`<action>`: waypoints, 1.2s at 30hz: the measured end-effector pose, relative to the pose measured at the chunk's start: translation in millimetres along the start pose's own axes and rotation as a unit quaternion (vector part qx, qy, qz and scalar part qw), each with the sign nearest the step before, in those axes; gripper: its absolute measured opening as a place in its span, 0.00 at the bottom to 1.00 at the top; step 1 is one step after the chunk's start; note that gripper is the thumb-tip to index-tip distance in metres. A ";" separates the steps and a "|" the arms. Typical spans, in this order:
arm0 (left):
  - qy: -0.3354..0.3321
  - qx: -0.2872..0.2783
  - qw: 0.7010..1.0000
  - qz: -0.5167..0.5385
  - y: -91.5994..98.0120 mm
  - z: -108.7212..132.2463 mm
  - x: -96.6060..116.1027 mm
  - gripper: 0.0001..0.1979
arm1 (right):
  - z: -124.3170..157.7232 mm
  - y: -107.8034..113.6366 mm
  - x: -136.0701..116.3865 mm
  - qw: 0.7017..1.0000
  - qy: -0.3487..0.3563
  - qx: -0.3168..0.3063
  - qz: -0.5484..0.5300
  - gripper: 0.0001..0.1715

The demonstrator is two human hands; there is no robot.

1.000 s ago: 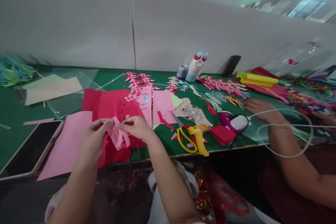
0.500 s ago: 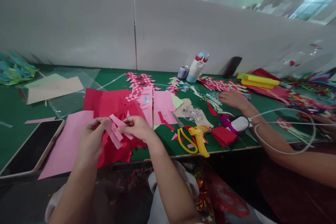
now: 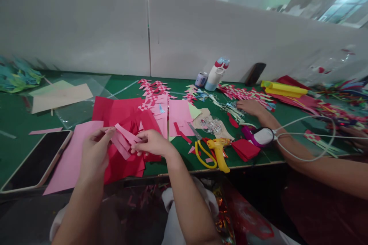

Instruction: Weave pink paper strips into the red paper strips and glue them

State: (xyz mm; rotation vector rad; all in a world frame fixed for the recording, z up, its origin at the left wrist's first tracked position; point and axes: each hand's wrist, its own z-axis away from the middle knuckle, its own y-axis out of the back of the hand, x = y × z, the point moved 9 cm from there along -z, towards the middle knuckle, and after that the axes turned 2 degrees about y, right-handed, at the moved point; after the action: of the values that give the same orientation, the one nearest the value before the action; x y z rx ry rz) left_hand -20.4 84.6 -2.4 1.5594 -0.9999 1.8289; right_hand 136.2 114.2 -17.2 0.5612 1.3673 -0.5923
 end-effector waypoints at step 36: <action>-0.102 0.012 0.981 -0.165 0.8 8.8 16.1 0.11 | -3.4 15.1 12.6 0.976 -0.061 0.132 -0.162 0.16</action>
State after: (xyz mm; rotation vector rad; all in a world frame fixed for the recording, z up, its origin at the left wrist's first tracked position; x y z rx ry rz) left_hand -19.0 76.0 13.8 1.8317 -0.7509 1.4824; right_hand 145.4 126.7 -29.7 0.5057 1.2794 -1.0686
